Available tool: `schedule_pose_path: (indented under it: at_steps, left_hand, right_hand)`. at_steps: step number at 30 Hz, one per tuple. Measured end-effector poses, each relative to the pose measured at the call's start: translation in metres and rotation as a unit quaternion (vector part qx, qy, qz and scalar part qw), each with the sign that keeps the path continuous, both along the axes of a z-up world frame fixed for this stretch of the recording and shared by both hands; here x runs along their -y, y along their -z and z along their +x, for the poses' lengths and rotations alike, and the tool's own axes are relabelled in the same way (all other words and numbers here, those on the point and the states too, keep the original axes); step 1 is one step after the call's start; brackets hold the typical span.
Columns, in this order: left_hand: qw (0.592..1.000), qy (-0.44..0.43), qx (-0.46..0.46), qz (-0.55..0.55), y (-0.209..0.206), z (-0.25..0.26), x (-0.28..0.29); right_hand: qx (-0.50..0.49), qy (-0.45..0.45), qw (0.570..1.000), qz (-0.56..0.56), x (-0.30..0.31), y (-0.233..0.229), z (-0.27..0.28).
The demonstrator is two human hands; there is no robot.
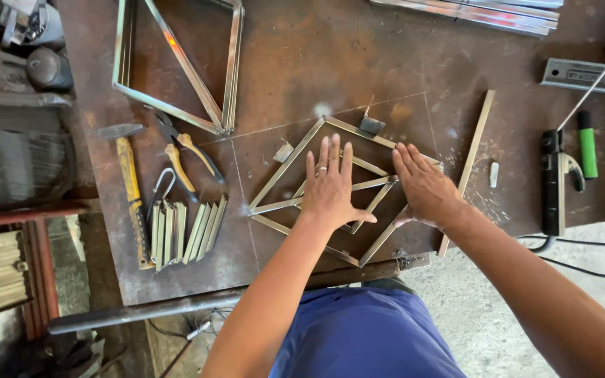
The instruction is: The person uses an angle grinder to smooth the edges of a square metal frame, then welds the joints of the frame using a welding torch. The person repeatedly positions and tacks the frame pieces together while welding.
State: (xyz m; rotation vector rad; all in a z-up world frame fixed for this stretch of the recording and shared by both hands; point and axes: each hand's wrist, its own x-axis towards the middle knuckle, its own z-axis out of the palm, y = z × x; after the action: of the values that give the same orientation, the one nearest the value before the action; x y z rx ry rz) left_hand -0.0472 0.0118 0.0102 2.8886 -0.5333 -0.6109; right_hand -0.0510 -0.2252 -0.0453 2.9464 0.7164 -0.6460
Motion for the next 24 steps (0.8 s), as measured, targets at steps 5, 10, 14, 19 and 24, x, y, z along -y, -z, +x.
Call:
schedule_pose_path:
  at_steps: [5, 10, 14, 19, 24]
  left_hand:
    - [0.992, 0.045, 0.109, -0.035, 0.005, 0.004, -0.005]
    - [0.952, -0.01, 0.269, -0.145, 0.025, -0.028, -0.018]
    - [0.933, -0.107, 0.315, -0.14, 0.057, -0.057, -0.038]
    - [0.926, -0.083, 0.339, -0.145, 0.057, -0.054, -0.033]
    - [0.923, -0.048, 0.35, -0.156, 0.063, -0.029, -0.01]
  right_hand:
    - [0.0, 0.013, 1.0, 0.014, 0.001, 0.0, 0.0]
    - [0.007, 0.026, 0.999, 0.028, -0.002, -0.006, 0.0]
    - [0.008, 0.009, 1.0, 0.024, -0.006, -0.019, 0.0]
    - [-0.003, 0.014, 1.0, 0.025, -0.005, -0.01, 0.003]
    - [-0.008, 0.022, 0.999, 0.044, 0.0, 0.001, 0.0]
